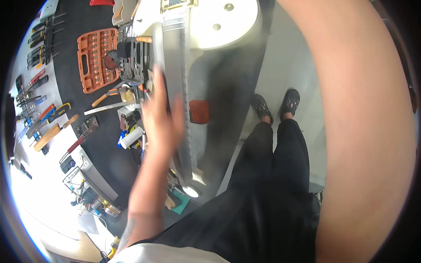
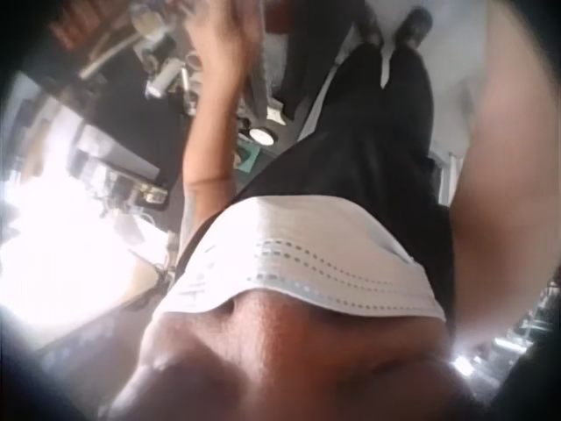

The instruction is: The person sands the fretboard of a white electric guitar using a sanding block. They hold the guitar body with one hand and move the sanding block up and down the neck with the other. The person occasionally pauses to inspect the surface and reposition the instrument on the workbench.

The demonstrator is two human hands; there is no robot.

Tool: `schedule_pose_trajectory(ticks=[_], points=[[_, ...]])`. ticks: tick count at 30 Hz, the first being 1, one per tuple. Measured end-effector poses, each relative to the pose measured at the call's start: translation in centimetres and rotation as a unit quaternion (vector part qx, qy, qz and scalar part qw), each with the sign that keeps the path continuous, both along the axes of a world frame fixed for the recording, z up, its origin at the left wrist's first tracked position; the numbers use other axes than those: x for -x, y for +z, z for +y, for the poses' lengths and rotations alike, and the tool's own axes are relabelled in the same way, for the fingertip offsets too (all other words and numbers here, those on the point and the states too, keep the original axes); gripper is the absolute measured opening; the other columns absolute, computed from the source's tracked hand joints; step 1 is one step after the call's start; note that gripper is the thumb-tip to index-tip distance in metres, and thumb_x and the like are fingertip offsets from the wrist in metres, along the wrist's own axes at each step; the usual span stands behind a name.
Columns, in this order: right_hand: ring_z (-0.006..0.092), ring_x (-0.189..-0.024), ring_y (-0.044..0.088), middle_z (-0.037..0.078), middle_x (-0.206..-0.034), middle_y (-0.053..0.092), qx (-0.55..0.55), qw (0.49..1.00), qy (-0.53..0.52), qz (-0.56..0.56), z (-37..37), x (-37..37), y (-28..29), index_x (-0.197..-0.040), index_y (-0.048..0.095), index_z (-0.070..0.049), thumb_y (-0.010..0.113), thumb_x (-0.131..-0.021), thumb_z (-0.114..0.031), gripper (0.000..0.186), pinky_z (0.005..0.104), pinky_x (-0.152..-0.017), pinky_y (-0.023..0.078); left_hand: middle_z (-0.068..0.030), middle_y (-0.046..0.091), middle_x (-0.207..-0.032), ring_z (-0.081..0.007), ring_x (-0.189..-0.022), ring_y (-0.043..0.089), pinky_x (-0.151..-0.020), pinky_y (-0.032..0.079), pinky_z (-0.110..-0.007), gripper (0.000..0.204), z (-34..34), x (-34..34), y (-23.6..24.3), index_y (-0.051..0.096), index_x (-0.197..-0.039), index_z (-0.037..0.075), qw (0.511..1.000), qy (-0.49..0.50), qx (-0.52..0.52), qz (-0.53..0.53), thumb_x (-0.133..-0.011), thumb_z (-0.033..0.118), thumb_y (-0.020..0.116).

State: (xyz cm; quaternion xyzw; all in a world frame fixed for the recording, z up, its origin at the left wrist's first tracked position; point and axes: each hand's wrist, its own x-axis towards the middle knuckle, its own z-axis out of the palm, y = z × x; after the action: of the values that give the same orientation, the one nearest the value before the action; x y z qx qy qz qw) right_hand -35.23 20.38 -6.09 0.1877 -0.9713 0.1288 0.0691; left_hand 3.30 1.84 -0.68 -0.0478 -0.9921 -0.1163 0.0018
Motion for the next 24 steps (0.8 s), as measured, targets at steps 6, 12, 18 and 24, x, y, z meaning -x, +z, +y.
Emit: schedule_pose_trajectory(ticks=[6,12,18,24], points=[[0.039,-0.163,0.036,0.014,-0.177,0.04,-0.017,1.0,0.005,-0.018,-1.4,0.0,1.0,-0.167,0.048,-0.02,0.04,-0.112,-0.03,0.057,0.0657,-0.131,0.026,-0.0236,0.075,-0.086,-0.039,-0.064,0.065,-0.068,0.053,-0.052,0.083,1.4,6.5,1.0,0.041,-0.169,0.002,0.999,0.032,0.015,-0.006,-0.094,0.013,0.075],[0.0396,-0.162,0.037,0.014,-0.177,0.041,0.01,1.0,-0.001,-0.001,-0.7,0.1,-0.1,-0.167,0.049,-0.021,0.04,-0.112,-0.03,0.057,0.0663,-0.132,0.024,-0.0213,0.076,-0.093,-0.04,-0.076,0.067,-0.076,0.05,-0.057,0.088,1.2,2.4,0.4,0.038,-0.172,0.006,1.0,0.005,0.022,0.021,-0.094,0.012,0.077],[0.0394,-0.162,0.038,0.013,-0.177,0.042,0.003,1.0,0.003,-0.009,-1.0,0.4,0.5,-0.166,0.05,-0.022,0.041,-0.112,-0.031,0.056,0.0663,-0.131,0.025,-0.0212,0.075,-0.089,-0.0381,-0.072,0.065,-0.071,0.049,-0.055,0.087,1.8,3.5,1.0,0.038,-0.171,0.004,1.0,0.015,0.014,-0.007,-0.093,0.01,0.075],[0.0398,-0.162,0.037,0.013,-0.177,0.041,-0.009,1.0,0.001,-0.007,-0.9,0.5,-0.1,-0.167,0.05,-0.022,0.04,-0.112,-0.03,0.056,0.0649,-0.131,0.027,-0.0184,0.073,-0.083,-0.0393,-0.073,0.066,-0.07,0.049,-0.054,0.082,2.8,5.1,1.0,0.041,-0.171,0.009,0.999,0.035,0.036,-0.016,-0.097,0.014,0.075]])
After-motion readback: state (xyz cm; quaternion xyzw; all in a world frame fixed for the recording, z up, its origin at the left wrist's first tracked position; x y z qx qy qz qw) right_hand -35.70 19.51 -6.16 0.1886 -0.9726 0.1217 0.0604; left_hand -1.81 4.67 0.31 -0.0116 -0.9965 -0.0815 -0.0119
